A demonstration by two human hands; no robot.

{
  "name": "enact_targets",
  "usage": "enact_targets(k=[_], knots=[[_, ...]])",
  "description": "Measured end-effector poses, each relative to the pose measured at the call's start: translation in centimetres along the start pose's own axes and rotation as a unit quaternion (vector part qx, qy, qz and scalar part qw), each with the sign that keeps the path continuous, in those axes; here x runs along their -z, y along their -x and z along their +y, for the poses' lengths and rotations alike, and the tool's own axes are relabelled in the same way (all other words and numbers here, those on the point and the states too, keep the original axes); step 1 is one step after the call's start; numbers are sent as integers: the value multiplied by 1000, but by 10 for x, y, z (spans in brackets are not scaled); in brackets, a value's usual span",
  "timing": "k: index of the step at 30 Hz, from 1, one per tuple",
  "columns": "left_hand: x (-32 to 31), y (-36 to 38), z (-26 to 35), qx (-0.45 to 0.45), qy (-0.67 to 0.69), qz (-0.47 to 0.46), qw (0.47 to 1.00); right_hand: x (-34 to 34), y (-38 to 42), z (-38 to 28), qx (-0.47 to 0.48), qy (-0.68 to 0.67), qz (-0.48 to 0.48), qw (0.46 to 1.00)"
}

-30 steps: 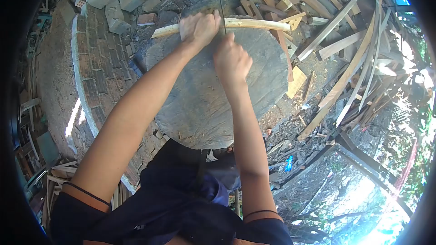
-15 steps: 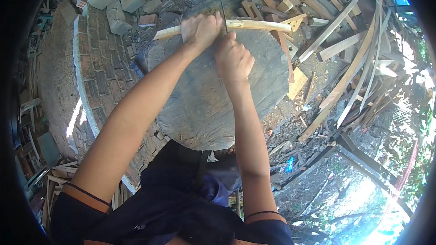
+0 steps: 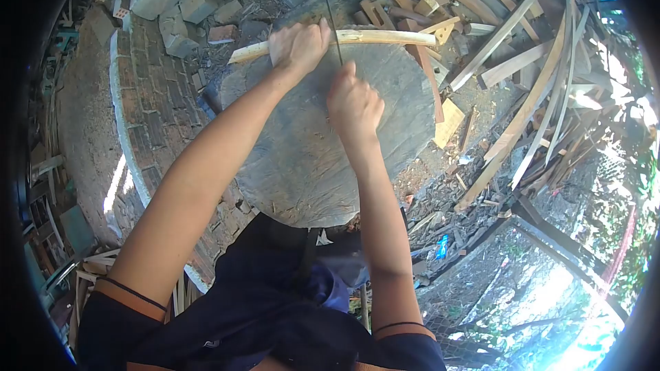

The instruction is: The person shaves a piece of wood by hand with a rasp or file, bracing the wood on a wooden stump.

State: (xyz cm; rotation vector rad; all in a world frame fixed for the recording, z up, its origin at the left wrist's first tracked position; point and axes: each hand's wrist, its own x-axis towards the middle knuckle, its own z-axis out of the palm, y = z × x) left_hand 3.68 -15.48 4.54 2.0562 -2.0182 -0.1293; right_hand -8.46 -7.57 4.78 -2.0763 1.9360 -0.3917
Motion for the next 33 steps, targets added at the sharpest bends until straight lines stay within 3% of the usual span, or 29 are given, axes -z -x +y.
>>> enact_targets(k=[4,7,9,13,18,25,28,30,33], knots=[[-3,-1,-1,16,-4,-15,1000,19,44,5,-38,9,-80,996],[-5,3,-6,21,-7,-14,1000,13,40,2,-58,3,-84,995],[-2,0,-1,13,-8,1,1000,-5,1,-1,-15,2,-14,1000],[1,0,0,16,-16,-9,1000,-1,-3,-1,-3,-19,11,1000],[0,-1,-2,19,-5,-16,1000,24,64,7,-85,-12,-118,989],[-2,1,-2,2,-4,12,1000,-2,-7,-5,-25,-24,-18,999],[-3,-1,0,-4,-3,13,1000,13,24,0,-31,-7,-37,999],[-1,0,-1,7,-8,-14,1000,27,58,5,-86,-18,-113,990],[3,1,0,16,-8,-39,999,26,57,6,-78,-16,-108,991]])
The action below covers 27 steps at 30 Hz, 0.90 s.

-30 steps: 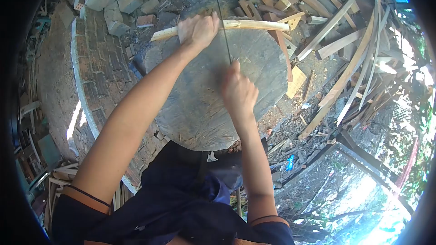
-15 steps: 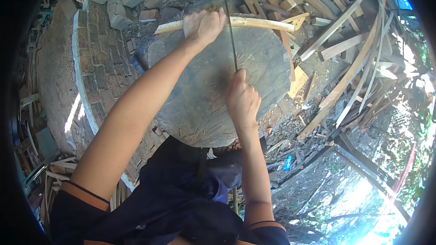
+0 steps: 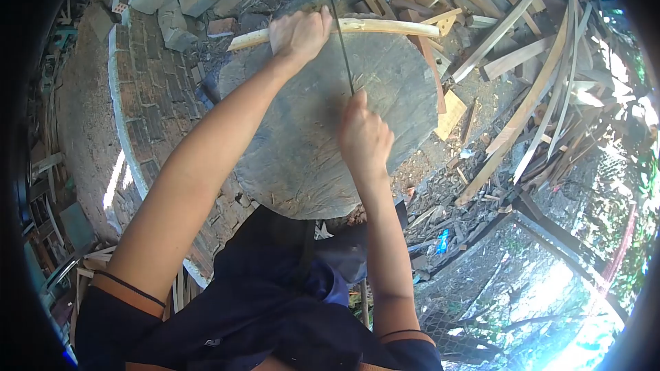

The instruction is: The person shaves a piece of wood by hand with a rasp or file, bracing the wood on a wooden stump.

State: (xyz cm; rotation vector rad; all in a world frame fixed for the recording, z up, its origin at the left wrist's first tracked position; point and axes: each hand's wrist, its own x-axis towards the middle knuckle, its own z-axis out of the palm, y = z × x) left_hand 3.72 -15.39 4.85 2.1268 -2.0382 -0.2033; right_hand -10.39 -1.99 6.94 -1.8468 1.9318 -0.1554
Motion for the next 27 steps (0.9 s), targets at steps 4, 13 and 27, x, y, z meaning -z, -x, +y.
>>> enact_targets(k=[4,13,27], knots=[[-4,-1,-1,-13,-6,35,999,-13,-56,-18,39,-1,74,996],[-7,0,-4,-5,-4,40,999,-6,0,-1,-19,-34,-1,999],[-2,-1,0,2,-13,12,1000,-6,-12,-2,13,-27,21,999]])
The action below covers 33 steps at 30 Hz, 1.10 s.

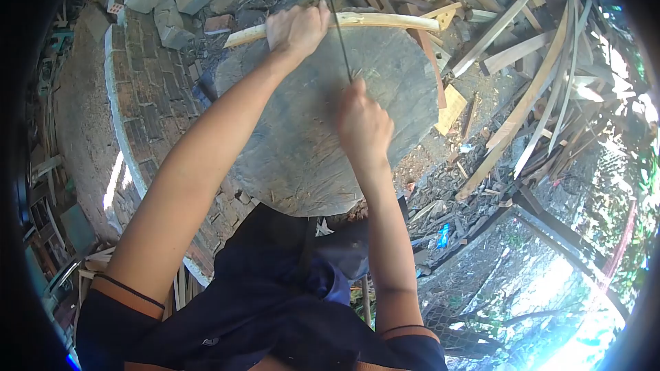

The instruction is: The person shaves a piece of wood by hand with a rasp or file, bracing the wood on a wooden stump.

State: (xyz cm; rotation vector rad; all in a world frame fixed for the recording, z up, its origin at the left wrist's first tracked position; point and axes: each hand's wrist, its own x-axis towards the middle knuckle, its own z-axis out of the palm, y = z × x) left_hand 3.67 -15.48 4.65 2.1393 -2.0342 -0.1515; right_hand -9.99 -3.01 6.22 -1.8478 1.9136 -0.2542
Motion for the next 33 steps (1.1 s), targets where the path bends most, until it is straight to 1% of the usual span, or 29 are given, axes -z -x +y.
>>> enact_targets(k=[2,3,4,6,9,11,12,13,14,15,17,21,23,24,26,27,29,30,31,33], knots=[[-5,1,-1,-12,12,22,1000,-14,-35,-5,40,11,60,997],[-6,0,-2,-19,19,40,999,-15,-50,-10,39,9,64,997],[-5,-2,-2,-10,12,37,999,-15,-60,-14,45,0,73,996],[-3,0,-1,-11,11,26,1000,-13,-53,-11,43,-7,79,996],[-4,-1,0,-6,5,24,1000,-1,-5,0,37,6,41,998],[-1,0,0,2,3,14,1000,2,21,8,-34,1,-11,999],[-1,0,0,3,1,2,1000,0,21,6,-33,1,-16,999],[-2,1,-1,0,1,2,1000,2,15,3,-10,0,-13,1000],[-2,-1,-1,-5,11,17,1000,3,5,2,14,0,-5,1000],[-3,0,-1,-10,20,29,999,0,-9,-2,11,0,-1,1000],[-6,-3,-1,-11,13,40,999,-10,-40,-14,43,23,48,998],[-5,-1,0,-15,9,43,999,-5,-27,-8,25,12,45,999],[-5,-2,1,-9,8,38,999,5,7,-2,3,13,-11,1000],[-6,-2,-1,-3,5,33,999,6,8,-1,8,15,-16,1000],[-4,1,-3,2,5,27,1000,8,12,-1,-17,43,-43,998],[-3,0,0,-4,9,25,1000,4,2,-2,-19,43,-41,998],[-8,0,-1,-15,8,47,999,-8,-40,-9,37,28,39,998],[-10,-1,-2,-18,4,67,998,-8,-50,-13,37,29,43,998],[-7,-1,-2,-20,4,68,997,-7,-57,-18,44,25,46,998],[-5,-1,1,-2,8,37,999,-2,-51,-15,45,24,48,998]])
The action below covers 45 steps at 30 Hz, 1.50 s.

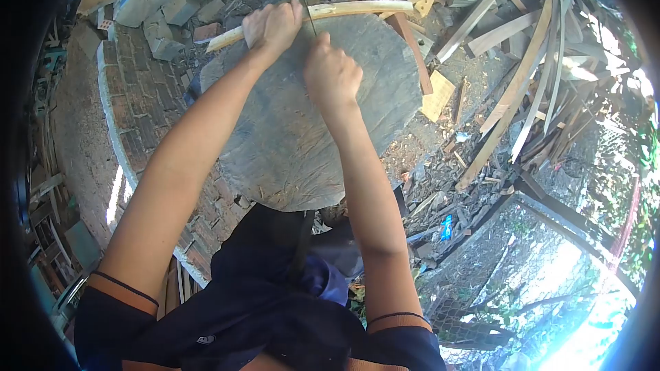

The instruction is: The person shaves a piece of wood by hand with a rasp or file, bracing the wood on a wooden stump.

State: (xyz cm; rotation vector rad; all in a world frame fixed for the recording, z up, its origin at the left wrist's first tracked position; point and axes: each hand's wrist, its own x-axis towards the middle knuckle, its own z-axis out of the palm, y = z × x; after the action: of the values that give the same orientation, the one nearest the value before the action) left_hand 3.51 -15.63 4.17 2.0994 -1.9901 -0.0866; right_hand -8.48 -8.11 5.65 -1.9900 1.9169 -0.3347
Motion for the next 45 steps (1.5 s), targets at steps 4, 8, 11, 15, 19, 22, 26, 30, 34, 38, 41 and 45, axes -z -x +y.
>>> enact_targets(k=[4,8,11,15,19,22,26,30,34,38,41,45], knots=[[4,0,-1,1,15,-20,1000,17,60,15,-39,6,-80,996],[7,1,-1,-6,10,-22,1000,10,41,10,-29,5,-73,997],[1,-1,0,-11,6,1,1000,-1,0,1,-10,7,-29,999],[0,0,-2,-12,4,-3,1000,4,20,6,-12,19,-34,999],[3,2,-4,-6,6,-5,1000,12,65,17,-41,12,-80,996],[3,1,0,-7,8,-21,1000,4,42,14,-28,6,-42,999],[2,1,-3,-17,9,0,1000,-11,-1,4,14,-2,13,1000],[3,-1,-2,-11,16,-16,1000,4,43,15,-15,-16,-25,999],[6,1,-2,-2,26,-39,999,8,68,17,-53,-1,-73,996],[1,2,-4,-24,24,4,999,-9,12,8,0,4,-3,1000],[1,1,-4,-24,22,10,999,-13,7,5,19,11,27,999],[0,1,-4,-26,25,8,999,5,58,15,-14,18,-34,999]])
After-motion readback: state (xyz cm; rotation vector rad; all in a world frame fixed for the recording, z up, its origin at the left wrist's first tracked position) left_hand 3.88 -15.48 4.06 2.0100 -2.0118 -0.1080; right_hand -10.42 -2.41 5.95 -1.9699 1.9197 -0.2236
